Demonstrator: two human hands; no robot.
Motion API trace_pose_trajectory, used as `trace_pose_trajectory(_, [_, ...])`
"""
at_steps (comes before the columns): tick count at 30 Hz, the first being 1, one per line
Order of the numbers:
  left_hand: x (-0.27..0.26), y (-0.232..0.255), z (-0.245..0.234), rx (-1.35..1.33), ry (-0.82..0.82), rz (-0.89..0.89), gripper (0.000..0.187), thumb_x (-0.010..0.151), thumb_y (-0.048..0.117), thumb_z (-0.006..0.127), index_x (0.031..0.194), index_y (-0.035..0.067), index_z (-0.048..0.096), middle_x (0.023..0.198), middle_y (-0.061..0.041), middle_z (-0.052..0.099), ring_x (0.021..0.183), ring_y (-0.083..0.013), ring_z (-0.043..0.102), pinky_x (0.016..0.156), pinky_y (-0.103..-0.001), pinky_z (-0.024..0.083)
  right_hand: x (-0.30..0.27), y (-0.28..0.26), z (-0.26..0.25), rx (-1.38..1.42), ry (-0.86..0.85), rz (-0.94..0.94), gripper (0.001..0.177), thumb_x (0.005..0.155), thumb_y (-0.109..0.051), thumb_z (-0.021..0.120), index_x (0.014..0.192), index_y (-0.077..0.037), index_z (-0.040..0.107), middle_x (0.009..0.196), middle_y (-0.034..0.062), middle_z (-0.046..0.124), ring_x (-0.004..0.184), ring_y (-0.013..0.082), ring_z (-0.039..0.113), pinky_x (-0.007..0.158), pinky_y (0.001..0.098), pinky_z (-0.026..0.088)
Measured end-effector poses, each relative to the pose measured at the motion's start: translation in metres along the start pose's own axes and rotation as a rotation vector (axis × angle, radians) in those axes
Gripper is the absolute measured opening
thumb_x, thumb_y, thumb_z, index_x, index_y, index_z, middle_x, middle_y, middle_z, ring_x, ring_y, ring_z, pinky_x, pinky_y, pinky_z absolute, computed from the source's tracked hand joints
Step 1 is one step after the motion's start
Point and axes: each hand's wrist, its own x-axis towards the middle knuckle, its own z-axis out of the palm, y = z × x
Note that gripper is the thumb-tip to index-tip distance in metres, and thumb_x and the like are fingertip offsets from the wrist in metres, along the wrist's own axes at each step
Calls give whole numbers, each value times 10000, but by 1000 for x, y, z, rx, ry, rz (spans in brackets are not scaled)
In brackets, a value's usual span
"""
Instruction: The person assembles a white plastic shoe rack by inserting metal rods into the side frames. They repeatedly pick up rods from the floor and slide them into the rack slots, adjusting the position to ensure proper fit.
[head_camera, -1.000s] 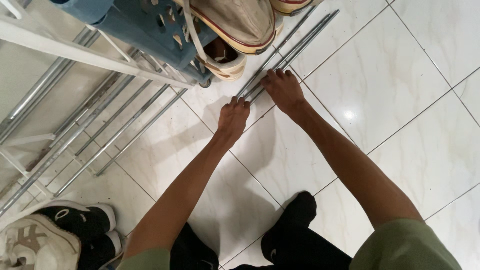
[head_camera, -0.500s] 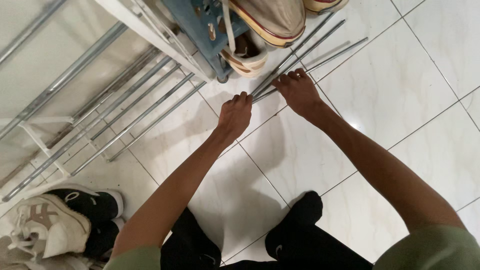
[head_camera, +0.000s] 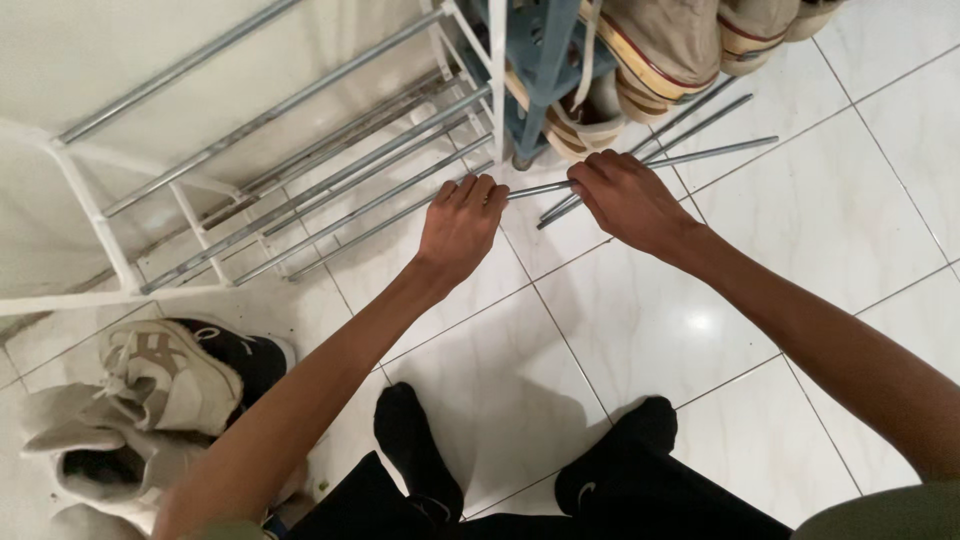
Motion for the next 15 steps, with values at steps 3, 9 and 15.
trace_pose_trajectory(3, [-4,-9,-39,66,10,55,193,822,-3,690,1012,31,701,945,-71,639,890,-206,617,750,-344,491,12,-26,-17,55,40,-27,68,990,-68,665,1003,-12,627,879,124,614,837,300,619,733,410,537])
trace_pose_trajectory(9, [-7,-26,-105,88,123,77,129,870,26,718,997,20,704,957,-75,645,924,-220,612,788,-363,484,41,-67,-37,39,122,-80,109,991,-64,682,1067,3,642,908,132,607,775,286,619,674,402,530])
trace_pose_trajectory(15, [-20,-57,-157,122,188,25,155,914,84,749,1056,31,717,994,-63,655,957,-227,606,812,-378,472,75,-114,-38,79,221,-106,97,1022,-64,666,1082,8,640,950,143,618,780,293,622,668,402,524])
